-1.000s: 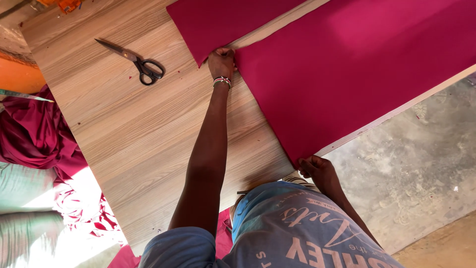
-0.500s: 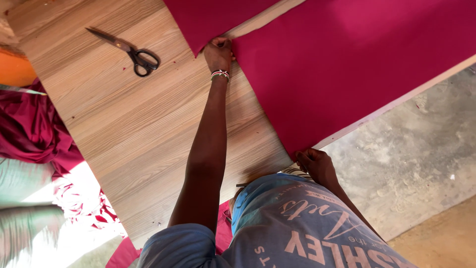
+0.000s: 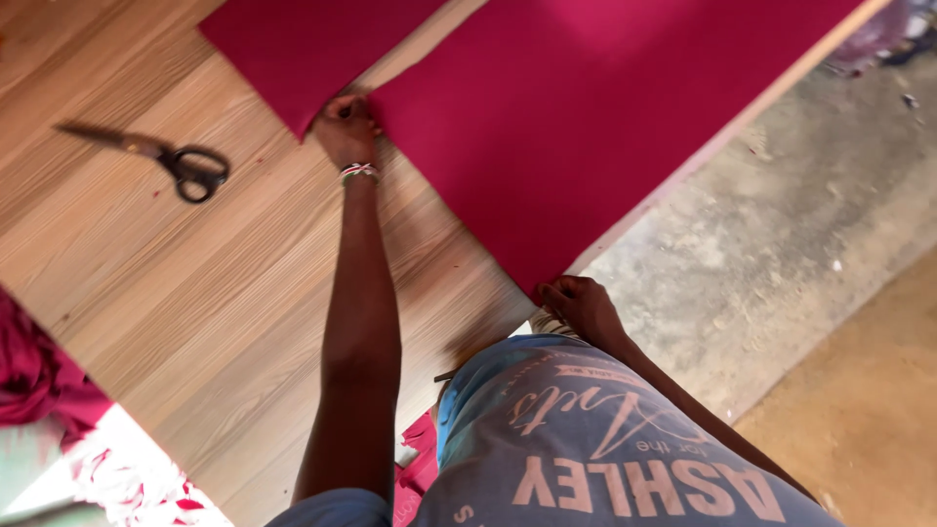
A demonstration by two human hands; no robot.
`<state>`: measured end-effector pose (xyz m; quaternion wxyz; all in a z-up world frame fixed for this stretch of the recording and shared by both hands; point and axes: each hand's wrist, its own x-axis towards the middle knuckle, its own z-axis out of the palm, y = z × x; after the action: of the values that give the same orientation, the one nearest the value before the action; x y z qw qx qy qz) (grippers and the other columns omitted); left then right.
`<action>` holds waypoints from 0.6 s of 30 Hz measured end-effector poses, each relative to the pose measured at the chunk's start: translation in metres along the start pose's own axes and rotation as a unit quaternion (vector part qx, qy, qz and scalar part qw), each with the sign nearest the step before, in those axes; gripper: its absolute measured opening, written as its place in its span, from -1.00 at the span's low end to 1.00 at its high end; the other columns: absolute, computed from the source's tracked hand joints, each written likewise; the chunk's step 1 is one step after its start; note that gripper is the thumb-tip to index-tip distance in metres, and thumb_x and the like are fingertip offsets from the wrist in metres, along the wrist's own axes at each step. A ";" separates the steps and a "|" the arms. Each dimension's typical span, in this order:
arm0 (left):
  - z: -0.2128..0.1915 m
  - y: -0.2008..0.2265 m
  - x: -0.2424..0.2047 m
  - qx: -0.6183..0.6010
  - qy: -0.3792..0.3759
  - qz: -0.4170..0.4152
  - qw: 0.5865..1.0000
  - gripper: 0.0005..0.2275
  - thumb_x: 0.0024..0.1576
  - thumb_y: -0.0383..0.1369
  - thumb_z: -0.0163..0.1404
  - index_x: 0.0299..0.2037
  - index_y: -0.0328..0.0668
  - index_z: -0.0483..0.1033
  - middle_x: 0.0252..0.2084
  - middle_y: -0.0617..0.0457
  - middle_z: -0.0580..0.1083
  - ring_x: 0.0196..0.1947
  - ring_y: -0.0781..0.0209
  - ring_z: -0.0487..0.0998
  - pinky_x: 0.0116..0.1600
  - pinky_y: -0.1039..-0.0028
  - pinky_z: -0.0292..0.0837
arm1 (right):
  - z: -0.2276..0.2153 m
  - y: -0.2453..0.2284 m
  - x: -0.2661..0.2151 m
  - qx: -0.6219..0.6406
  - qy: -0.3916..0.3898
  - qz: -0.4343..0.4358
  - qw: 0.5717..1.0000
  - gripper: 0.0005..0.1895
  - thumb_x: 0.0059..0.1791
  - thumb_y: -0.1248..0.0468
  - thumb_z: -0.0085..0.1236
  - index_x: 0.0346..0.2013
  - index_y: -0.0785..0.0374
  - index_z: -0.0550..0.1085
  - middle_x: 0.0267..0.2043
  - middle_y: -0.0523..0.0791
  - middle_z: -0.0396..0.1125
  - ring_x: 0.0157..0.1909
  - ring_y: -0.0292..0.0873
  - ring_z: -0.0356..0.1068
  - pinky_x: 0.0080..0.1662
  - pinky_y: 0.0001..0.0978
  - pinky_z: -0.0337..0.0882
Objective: Aligning and folding long strips of pink fabric on a wooden workbench
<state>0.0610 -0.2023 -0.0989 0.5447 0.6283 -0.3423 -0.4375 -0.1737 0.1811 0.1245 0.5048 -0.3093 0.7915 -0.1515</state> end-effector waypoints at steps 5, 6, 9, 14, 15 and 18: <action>-0.003 0.010 -0.008 -0.021 0.014 0.022 0.999 -0.96 0.11 -0.51 0.16 -0.36 -0.28 0.67 -0.47 -0.23 0.56 -0.75 0.25 0.47 -0.68 0.54 0.62 | 0.002 0.024 0.022 -0.004 0.000 0.009 1.000 -0.59 -0.04 -0.14 0.21 -0.49 0.13 0.62 -0.60 -0.09 0.47 -0.38 -0.05 0.53 -0.10 -0.20 0.46; -0.004 0.010 -0.008 -0.018 0.015 0.016 1.000 -0.97 0.12 -0.51 0.16 -0.34 -0.30 0.66 -0.45 -0.23 0.56 -0.73 0.27 0.46 -0.67 0.56 0.62 | 0.000 0.018 0.017 -0.006 -0.005 0.015 1.000 -0.60 -0.04 -0.11 0.19 -0.48 0.13 0.62 -0.59 -0.08 0.47 -0.37 -0.06 0.54 -0.08 -0.19 0.46; -0.004 -0.002 0.001 -0.008 0.014 0.027 1.000 -0.98 0.10 -0.51 0.19 -0.33 -0.29 0.67 -0.46 -0.24 0.53 -0.74 0.25 0.48 -0.70 0.54 0.59 | 0.008 0.046 0.042 -0.021 -0.008 -0.002 1.000 -0.57 -0.02 -0.15 0.16 -0.51 0.09 0.63 -0.58 -0.04 0.48 -0.28 0.10 0.55 -0.04 -0.09 0.47; -0.004 0.009 -0.007 -0.018 0.002 0.021 1.000 -0.98 0.11 -0.52 0.19 -0.34 -0.31 0.67 -0.52 -0.21 0.49 -0.74 0.27 0.48 -0.70 0.57 0.55 | 0.016 0.064 0.052 0.005 -0.012 -0.003 1.000 -0.58 -0.02 -0.16 0.17 -0.50 0.07 0.62 -0.56 -0.10 0.50 -0.30 0.00 0.56 -0.05 -0.15 0.48; -0.006 0.007 -0.004 -0.022 0.004 0.016 1.000 -0.99 0.11 -0.53 0.19 -0.34 -0.31 0.66 -0.53 -0.19 0.48 -0.75 0.27 0.47 -0.71 0.58 0.52 | 0.018 0.065 0.054 0.010 -0.021 -0.005 1.000 -0.59 -0.02 -0.17 0.17 -0.50 0.06 0.62 -0.55 -0.13 0.50 -0.31 -0.04 0.56 -0.05 -0.18 0.48; -0.003 -0.004 0.003 -0.001 0.012 0.016 1.000 -1.00 0.11 -0.54 0.20 -0.33 -0.30 0.67 -0.54 -0.19 0.48 -0.75 0.27 0.48 -0.68 0.58 0.55 | 0.013 0.050 0.052 0.015 -0.015 -0.012 1.000 -0.59 -0.01 -0.14 0.18 -0.51 0.07 0.61 -0.56 -0.14 0.49 -0.35 -0.09 0.55 -0.09 -0.22 0.48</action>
<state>0.0647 -0.2037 -0.1030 0.5565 0.6275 -0.3454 -0.4210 -0.1947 0.1870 0.0549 0.5197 -0.3136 0.7775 -0.1646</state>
